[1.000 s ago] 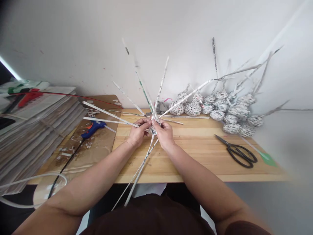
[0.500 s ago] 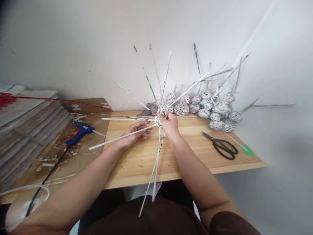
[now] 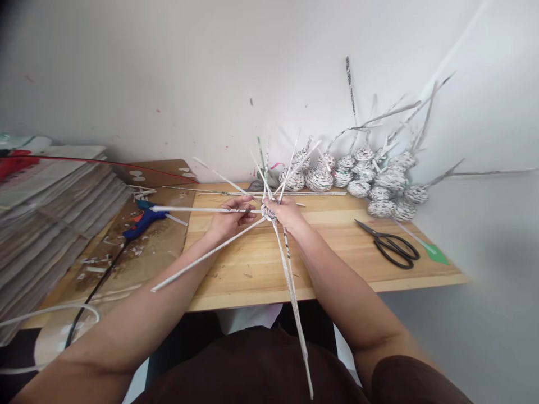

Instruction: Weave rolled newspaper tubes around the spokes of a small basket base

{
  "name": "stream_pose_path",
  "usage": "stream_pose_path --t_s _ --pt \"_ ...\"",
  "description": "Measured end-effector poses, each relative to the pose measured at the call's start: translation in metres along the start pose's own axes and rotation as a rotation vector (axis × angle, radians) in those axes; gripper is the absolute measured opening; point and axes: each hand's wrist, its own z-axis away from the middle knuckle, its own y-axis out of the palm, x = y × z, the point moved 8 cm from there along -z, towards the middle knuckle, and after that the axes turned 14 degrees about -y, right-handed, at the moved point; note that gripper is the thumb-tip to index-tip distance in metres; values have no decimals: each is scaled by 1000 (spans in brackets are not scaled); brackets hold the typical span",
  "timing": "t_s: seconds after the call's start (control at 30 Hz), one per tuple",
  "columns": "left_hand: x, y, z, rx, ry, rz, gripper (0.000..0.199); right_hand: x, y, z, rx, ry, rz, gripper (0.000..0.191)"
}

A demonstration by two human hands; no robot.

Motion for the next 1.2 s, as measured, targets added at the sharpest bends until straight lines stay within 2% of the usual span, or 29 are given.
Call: stream_pose_path --t_s 0.13,0.23,0.33,0.43,0.57,0.63,0.8,1.0,1.2 --pt "15 -4 0 -51 -173 113 29 3 13 7 39 -16 -13 35" --pt "19 -1 2 -20 -242 119 31 4 22 10 51 -17 -67 33" --pt "17 0 3 -21 -209 76 38 4 30 12 95 -38 -79 31" --pt "14 -5 2 -108 -117 56 44 3 33 14 102 -42 -58 31" --pt "11 -11 -2 -153 -25 73 43 1 37 16 142 2 -101 32" --pt "9 -14 -4 -163 3 66 40 4 34 15 118 -4 -76 29" --pt "8 -16 -5 -158 -21 52 34 15 22 15 2 -88 83 20" --pt "9 -16 -4 -146 -60 26 34 15 25 18 28 -151 106 23" --pt "5 -8 3 -129 -56 -90 31 22 17 20 -27 -259 434 25"
